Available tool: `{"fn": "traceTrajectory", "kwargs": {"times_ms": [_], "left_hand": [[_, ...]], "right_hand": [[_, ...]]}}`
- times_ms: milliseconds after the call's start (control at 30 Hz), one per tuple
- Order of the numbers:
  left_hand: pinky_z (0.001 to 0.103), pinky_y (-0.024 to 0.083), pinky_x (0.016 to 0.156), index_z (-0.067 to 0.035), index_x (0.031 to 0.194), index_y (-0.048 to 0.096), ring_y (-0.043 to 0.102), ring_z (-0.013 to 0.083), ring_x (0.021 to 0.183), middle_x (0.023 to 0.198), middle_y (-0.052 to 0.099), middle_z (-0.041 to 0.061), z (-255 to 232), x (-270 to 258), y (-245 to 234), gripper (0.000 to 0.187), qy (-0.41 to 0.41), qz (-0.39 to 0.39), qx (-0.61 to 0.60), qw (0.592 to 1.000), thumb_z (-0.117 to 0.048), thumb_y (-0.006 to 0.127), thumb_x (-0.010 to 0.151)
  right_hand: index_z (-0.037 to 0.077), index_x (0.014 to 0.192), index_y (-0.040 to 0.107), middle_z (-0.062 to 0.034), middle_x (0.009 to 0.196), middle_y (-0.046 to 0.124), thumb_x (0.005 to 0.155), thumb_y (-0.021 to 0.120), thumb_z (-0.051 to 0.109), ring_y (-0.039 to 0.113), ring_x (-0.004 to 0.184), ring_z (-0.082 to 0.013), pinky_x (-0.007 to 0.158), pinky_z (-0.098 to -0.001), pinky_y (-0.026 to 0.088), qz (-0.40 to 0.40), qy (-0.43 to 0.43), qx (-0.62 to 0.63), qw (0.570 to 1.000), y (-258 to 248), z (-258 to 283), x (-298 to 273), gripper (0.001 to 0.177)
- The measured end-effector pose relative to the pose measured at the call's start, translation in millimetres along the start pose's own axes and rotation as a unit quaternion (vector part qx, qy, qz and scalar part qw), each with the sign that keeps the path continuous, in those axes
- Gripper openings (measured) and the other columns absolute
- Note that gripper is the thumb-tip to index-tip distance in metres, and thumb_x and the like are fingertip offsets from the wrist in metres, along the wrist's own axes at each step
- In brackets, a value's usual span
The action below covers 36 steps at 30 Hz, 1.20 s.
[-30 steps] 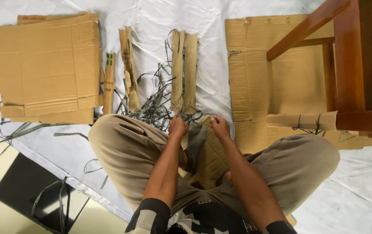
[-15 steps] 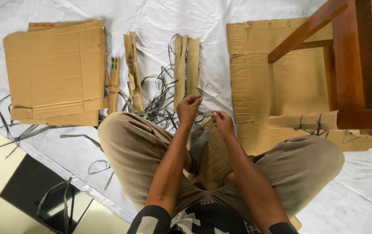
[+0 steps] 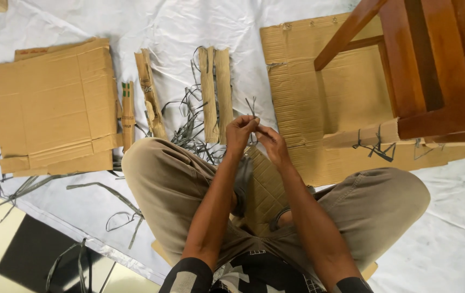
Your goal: The person is wrapping the legs of a wooden chair with cardboard strips and securing them with plastic string.
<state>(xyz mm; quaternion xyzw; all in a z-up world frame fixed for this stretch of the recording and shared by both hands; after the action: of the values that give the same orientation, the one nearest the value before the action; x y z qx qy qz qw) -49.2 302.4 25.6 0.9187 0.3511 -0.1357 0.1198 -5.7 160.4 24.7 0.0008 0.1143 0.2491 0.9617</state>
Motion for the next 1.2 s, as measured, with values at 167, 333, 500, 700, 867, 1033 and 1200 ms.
{"fn": "traceTrajectory", "kwargs": {"times_ms": [167,333,500,700,867,1033,1200], "left_hand": [[0.027,0.046,0.069,-0.010,0.090,0.077,0.062,0.0122,0.071,0.078,0.074,0.006,17,3,14,0.023,-0.003,0.009,0.007,1.000,-0.028,0.087,0.080],[0.021,0.046,0.061,-0.013,0.083,0.072,0.062,0.0096,0.066,0.076,0.074,0.006,35,7,31,0.021,-0.018,0.006,-0.028,0.999,-0.028,0.087,0.082],[0.020,0.048,0.063,-0.015,0.084,0.070,0.063,0.0082,0.068,0.078,0.074,0.006,39,-7,61,0.017,-0.050,0.011,-0.061,0.997,-0.025,0.082,0.088],[0.029,0.058,0.071,-0.022,0.091,0.056,0.072,0.0140,0.073,0.080,0.071,0.001,73,-16,105,0.016,-0.163,0.024,-0.192,0.967,-0.024,0.071,0.097],[0.022,0.054,0.056,-0.025,0.093,0.054,0.061,0.0095,0.058,0.071,0.064,-0.002,76,6,110,0.016,-0.154,-0.040,-0.237,0.958,-0.022,0.069,0.099],[0.016,0.038,0.045,-0.021,0.098,0.058,0.042,0.0042,0.052,0.068,0.057,-0.004,63,5,123,0.012,-0.122,-0.051,-0.214,0.968,-0.027,0.068,0.101],[0.016,0.035,0.048,-0.024,0.087,0.056,0.046,0.0020,0.055,0.068,0.055,-0.007,71,-27,174,0.019,-0.094,0.047,-0.123,0.987,-0.030,0.067,0.102]], "right_hand": [[0.004,0.110,0.072,-0.0066,0.084,0.063,0.100,0.071,0.018,0.059,0.068,-0.0128,0.066,-0.0294,0.056,-0.050,0.034,0.083,0.995,-27,-14,-8,0.017],[0.005,0.101,0.073,0.0042,0.055,0.038,0.101,0.071,0.022,0.038,0.038,-0.0027,0.036,-0.0175,0.030,-0.135,0.068,0.106,0.983,-66,-9,-26,0.017],[0.009,0.091,0.073,0.0102,0.050,0.032,0.095,0.077,0.025,0.031,0.036,0.0008,0.035,-0.0166,0.025,-0.187,0.108,0.137,0.967,-90,-21,-43,0.017],[0.013,0.087,0.070,0.0084,0.051,0.036,0.091,0.079,0.026,0.035,0.039,0.0004,0.038,-0.0158,0.027,-0.244,0.126,0.157,0.949,-134,-66,-67,0.017],[0.013,0.089,0.074,0.0018,0.058,0.053,0.093,0.076,0.032,0.039,0.042,-0.0023,0.038,-0.0196,0.034,-0.282,0.160,0.113,0.939,-174,-139,-97,0.019],[0.012,0.082,0.075,-0.0052,0.066,0.063,0.086,0.084,0.035,0.050,0.053,-0.0087,0.047,-0.0247,0.042,-0.321,0.185,0.032,0.928,-230,-215,-126,0.026],[0.030,0.117,0.077,-0.0044,0.110,0.077,0.094,0.062,0.059,0.070,0.113,-0.0309,0.102,-0.0441,0.053,-0.264,0.245,-0.354,0.863,-258,-196,-136,0.040]]}}
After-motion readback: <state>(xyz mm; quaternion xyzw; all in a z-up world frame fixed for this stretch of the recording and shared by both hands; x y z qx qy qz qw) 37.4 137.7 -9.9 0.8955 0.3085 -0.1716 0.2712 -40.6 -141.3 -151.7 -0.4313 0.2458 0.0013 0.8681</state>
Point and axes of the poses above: each hand's wrist, its own x-axis towards the middle knuckle, its own y-axis out of the palm, z = x × y, the point moved 10 cm from there along x, towards the middle knuckle
